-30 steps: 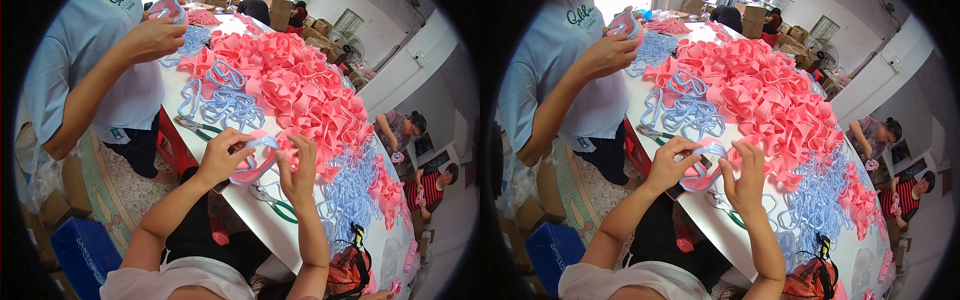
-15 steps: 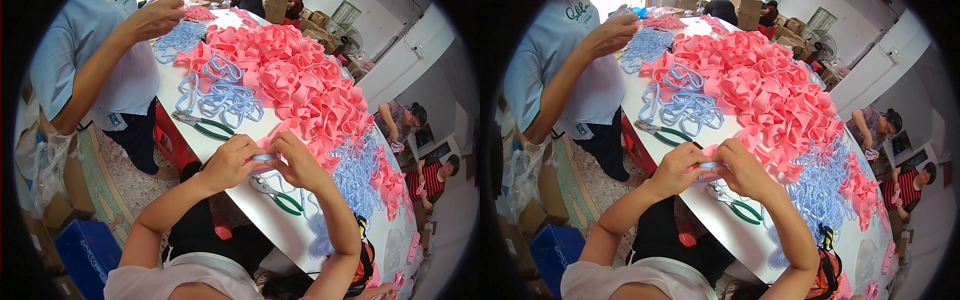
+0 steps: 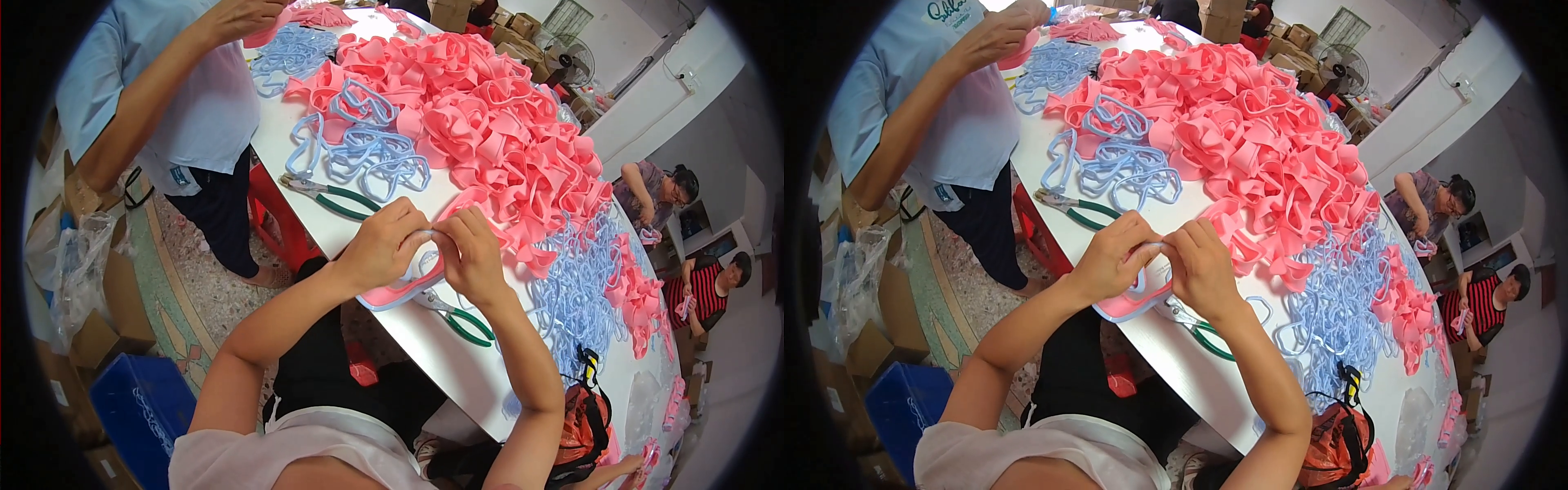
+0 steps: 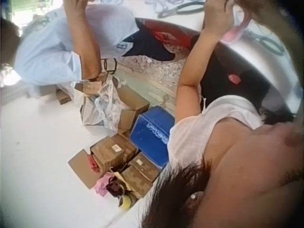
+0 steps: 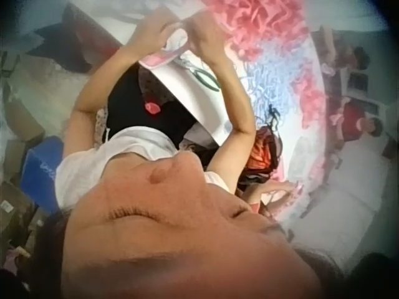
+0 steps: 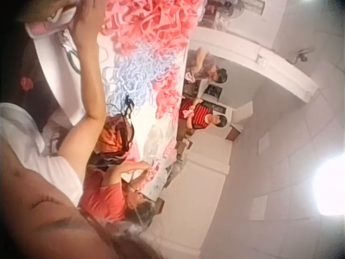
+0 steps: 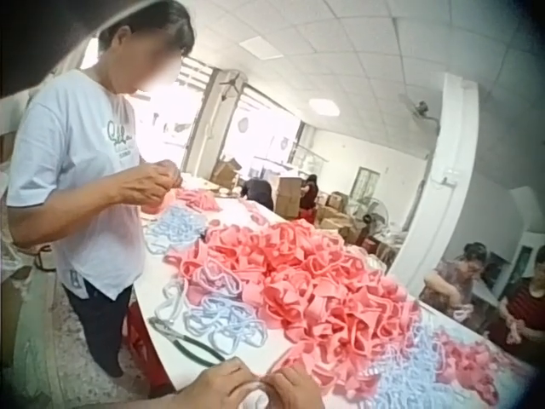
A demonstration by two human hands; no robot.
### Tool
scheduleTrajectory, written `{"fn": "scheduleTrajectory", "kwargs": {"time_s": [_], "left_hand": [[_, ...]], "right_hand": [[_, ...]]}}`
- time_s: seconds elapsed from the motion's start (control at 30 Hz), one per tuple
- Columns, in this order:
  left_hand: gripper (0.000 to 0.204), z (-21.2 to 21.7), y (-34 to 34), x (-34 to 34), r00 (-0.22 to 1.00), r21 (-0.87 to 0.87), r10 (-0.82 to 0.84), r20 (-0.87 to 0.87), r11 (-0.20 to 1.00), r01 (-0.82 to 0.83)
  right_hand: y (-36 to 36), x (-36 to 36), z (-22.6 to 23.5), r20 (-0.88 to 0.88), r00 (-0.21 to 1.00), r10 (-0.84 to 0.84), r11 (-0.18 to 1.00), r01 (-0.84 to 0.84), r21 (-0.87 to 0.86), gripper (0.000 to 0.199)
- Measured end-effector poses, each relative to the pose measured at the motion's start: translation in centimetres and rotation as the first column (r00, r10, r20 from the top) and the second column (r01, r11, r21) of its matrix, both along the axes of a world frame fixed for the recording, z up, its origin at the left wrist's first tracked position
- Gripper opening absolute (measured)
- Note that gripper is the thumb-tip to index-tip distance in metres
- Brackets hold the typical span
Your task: The person is seen assembling the pink and blue diving masks by inserting the glass lens and the plastic frame.
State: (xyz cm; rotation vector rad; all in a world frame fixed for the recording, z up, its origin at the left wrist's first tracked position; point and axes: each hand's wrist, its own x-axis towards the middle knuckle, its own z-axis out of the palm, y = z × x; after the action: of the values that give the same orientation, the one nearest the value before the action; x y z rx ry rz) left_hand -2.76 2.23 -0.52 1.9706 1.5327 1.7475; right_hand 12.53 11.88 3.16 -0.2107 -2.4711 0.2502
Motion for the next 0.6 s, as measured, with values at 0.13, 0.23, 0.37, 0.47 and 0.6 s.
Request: {"fn": "scheduleTrajectory", "kwargs": {"time_s": [0.13,0.23,0.37,0.47,0.6], "left_hand": [[0.013,-0.5,0.7,-1.0,0.994,-0.2,-0.048,0.095,0.977,0.066],[0.015,-1.1,0.2,-3.1,0.981,-0.227,-0.006,0.193,0.973,0.051],[0.017,-1.3,0.0,-4.7,0.952,-0.289,0.003,0.307,0.953,0.09],[0.017,-0.4,-0.2,-4.3,0.975,-0.303,-0.082,0.207,0.942,0.143],[0.024,1.4,-0.6,-1.7,0.966,-0.263,-0.248,0.065,0.93,0.257]], "right_hand": [[0.4,0.9,-0.7,0.07,0.997,-0.027,0.991,0.036,-0.125,0.016],[-0.2,2.9,0.4,0.049,0.986,-0.159,0.962,0.165,-0.217,0.03],[-2.9,6.2,0.2,0.47,0.85,-0.239,0.934,0.333,-0.128,0.056],[-3.3,5.1,0.6,0.396,0.892,-0.219,0.936,0.306,-0.172,0.06],[-2.9,2.6,1.2,0.291,0.949,-0.12,0.976,0.166,-0.142,0.035]]}}
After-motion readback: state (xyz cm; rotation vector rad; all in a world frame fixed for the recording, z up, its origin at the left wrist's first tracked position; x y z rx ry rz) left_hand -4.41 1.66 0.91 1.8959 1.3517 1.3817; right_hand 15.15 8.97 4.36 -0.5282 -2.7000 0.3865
